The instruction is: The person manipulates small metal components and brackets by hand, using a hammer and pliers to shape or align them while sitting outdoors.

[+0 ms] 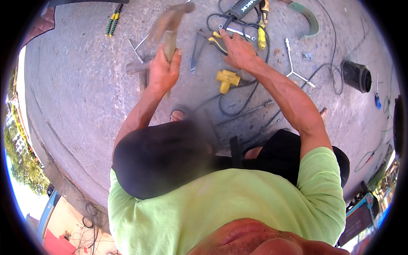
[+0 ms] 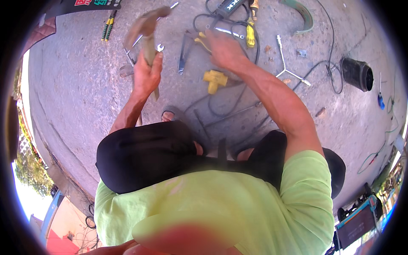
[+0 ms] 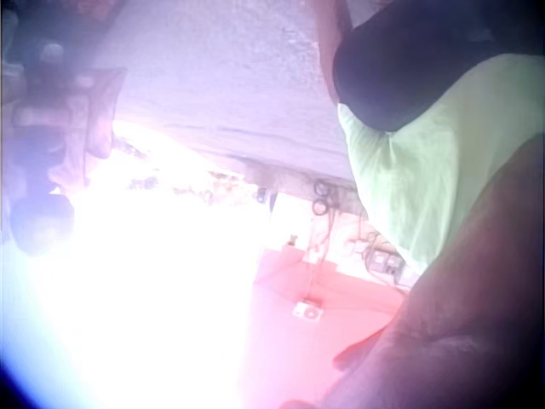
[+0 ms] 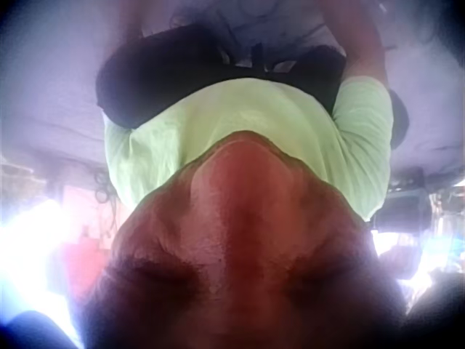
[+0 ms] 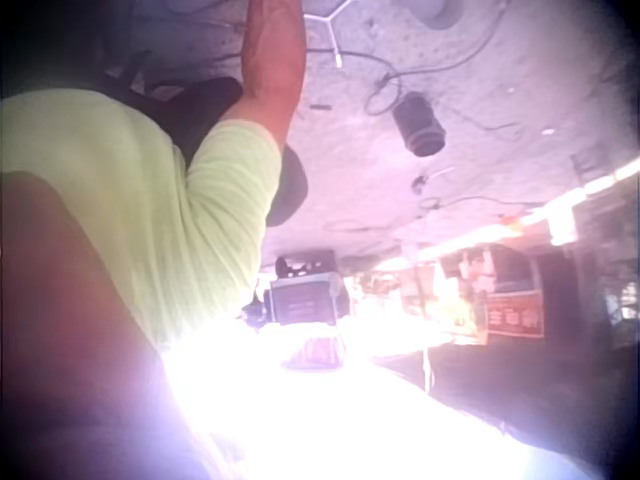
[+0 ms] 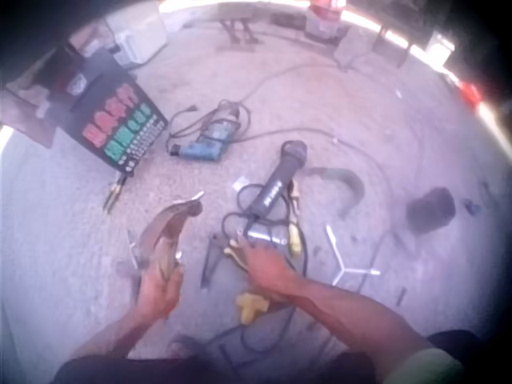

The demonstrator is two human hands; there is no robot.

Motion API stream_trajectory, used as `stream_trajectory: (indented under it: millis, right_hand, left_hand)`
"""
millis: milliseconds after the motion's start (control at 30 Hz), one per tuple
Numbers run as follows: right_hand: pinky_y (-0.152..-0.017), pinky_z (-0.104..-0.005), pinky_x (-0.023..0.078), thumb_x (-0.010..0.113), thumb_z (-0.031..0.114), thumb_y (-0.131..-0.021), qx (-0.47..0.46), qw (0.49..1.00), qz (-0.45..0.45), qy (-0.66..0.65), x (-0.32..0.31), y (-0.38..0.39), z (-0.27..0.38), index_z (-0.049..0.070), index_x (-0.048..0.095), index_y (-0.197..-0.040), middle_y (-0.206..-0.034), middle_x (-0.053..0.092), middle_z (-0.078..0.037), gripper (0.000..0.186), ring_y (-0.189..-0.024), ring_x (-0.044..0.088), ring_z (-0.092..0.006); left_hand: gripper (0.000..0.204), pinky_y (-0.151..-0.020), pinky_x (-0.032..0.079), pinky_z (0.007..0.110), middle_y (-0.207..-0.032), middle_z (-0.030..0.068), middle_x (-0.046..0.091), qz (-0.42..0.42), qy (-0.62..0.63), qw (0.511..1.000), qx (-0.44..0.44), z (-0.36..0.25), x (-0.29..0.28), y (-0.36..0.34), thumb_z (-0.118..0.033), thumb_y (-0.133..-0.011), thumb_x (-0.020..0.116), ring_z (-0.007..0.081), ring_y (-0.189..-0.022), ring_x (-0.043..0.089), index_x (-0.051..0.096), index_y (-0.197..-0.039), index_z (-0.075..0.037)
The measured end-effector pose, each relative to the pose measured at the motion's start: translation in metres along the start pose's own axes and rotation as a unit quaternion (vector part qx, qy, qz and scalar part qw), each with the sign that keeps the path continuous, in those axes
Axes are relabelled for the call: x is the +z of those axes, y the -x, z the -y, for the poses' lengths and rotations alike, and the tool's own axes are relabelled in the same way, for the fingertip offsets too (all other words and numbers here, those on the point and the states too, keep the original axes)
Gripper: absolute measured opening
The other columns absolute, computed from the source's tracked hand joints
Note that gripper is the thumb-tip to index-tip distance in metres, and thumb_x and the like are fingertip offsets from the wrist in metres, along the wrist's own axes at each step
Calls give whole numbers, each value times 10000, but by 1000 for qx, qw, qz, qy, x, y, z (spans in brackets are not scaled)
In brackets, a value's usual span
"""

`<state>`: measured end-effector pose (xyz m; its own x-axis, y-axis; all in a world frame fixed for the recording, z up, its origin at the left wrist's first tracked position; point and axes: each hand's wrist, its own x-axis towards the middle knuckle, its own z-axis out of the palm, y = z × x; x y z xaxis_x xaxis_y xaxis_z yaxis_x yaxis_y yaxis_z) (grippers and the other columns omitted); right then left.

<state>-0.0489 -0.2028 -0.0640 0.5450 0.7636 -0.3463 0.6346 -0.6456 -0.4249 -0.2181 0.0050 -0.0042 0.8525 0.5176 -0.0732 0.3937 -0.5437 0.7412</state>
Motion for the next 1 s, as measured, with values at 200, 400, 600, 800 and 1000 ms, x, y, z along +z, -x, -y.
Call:
stream_trajectory:
  millis: [200, 400, 600, 800, 1000]
  right_hand:
    - [-894, -488, 552, 743, 166, -806, 2, 1000, -8, 12, 11, 6, -2, 119, 271, -1559, -1198, 566, -275, 891, -1088, 634, -442]
    - [-892, -488, 550, 738, 154, -802, 2, 1000, -24, 0, 2, 3, -9, 128, 271, -1558, -1222, 561, -279, 889, -1084, 634, -443]
    - [-893, -488, 547, 737, 153, -794, -1, 1000, -28, 5, -13, -11, -7, 120, 277, -1554, -1201, 564, -269, 889, -1072, 633, -442]
    - [-892, -493, 548, 750, 168, -793, -13, 999, -48, 6, 8, -4, -13, 111, 266, -1560, -1199, 563, -274, 909, -1046, 639, -451]
    - [-884, -495, 550, 763, 181, -786, -9, 1000, -30, -1, 6, 2, -3, 109, 267, -1560, -1200, 565, -274, 922, -1049, 639, -450]
  left_hand:
    - [278, -675, 517, 385, -751, 139, 652, 117, -27, 987, -104, -49, -29, -8, -282, -974, 636, 246, -693, 667, 608, -1019, -9]
    - [258, -658, 510, 345, -745, 108, 637, -30, 130, 990, 55, -63, -39, -3, -242, -961, 669, 190, -686, 634, 612, -1029, 0]
    - [319, -660, 512, 398, -711, 130, 626, 169, -33, 974, -149, -15, -15, -22, -318, -980, 610, 248, -667, 650, 592, -1016, -2]
    - [289, -598, 487, 367, -694, 95, 618, 22, 105, 994, 18, -88, -44, -2, -288, -986, 620, 185, -606, 597, 584, -1034, -5]
    - [323, -629, 511, 404, -750, 180, 654, 67, -98, 993, 1, 8, 3, -4, -298, -972, 630, 265, -642, 667, 579, -1027, 16]
